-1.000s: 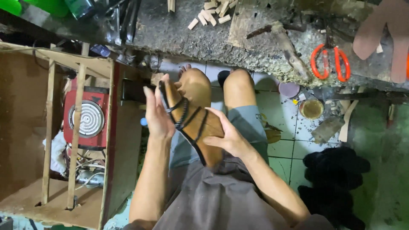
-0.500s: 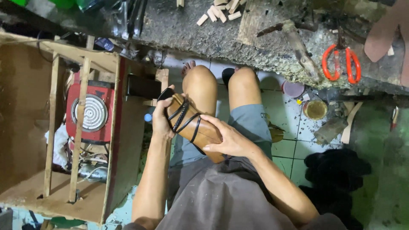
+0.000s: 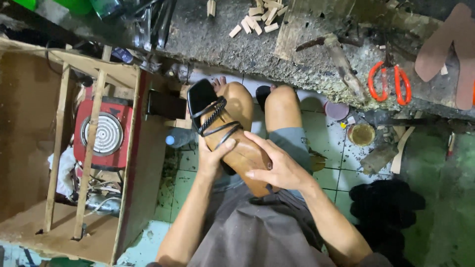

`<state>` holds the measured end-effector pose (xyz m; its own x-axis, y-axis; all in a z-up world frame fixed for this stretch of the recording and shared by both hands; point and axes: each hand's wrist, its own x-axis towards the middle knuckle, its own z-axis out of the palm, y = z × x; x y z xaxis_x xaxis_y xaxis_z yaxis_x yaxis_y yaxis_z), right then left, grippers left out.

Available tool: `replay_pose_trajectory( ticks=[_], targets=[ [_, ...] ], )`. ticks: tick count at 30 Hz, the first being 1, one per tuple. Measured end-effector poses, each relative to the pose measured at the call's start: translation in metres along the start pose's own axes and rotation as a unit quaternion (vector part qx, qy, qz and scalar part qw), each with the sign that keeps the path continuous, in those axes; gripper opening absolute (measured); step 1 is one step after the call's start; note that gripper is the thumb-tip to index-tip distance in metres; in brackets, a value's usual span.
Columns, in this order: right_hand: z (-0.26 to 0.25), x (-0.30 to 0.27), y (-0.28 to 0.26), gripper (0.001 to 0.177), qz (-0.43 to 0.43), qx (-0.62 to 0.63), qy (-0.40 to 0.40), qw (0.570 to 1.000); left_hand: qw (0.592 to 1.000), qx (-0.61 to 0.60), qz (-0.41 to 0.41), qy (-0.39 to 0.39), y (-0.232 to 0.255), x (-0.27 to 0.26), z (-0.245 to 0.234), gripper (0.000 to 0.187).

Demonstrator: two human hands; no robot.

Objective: Assembling a sandal by lasting the upper onto a mold and attaching the sole using a hammer and adhesive.

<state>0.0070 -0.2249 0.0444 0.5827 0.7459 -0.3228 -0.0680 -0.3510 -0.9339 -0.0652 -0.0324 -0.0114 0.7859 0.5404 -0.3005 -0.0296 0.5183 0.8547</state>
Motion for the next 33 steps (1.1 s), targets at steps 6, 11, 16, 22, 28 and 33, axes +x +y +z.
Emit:
replay_pose_trajectory(
  ticks=[6,11,16,22,28,33],
  targets=[
    [-0.037,-0.036,-0.015,0.080,0.041,-0.126,-0.097,0.986,0.986,-0.144,0.042,-0.070,0.049,0.047,-0.016,0.069],
    [-0.009,-0.021,-0.004,0.051,0.060,-0.108,-0.075,0.989,0.927,-0.307,-0.034,-0.215,0.093,0.054,0.023,0.081],
    [0.044,0.019,0.014,0.029,-0.066,0.226,0.150,0.960,0.900,-0.323,-0.085,-0.280,0.071,0.039,0.066,0.095],
    [0.019,0.015,-0.012,0.022,-0.082,0.286,0.238,0.924,0.977,0.049,-0.077,-0.191,0.002,-0.006,0.032,0.065],
    [0.025,0.014,0.006,0.023,-0.037,0.159,0.238,0.957,0.991,0.006,-0.022,-0.129,-0.020,-0.013,0.009,0.025],
    [0.031,0.017,0.014,0.011,-0.106,0.073,0.246,0.961,0.977,0.140,0.016,-0.160,0.024,-0.010,0.007,0.016]
  ],
)
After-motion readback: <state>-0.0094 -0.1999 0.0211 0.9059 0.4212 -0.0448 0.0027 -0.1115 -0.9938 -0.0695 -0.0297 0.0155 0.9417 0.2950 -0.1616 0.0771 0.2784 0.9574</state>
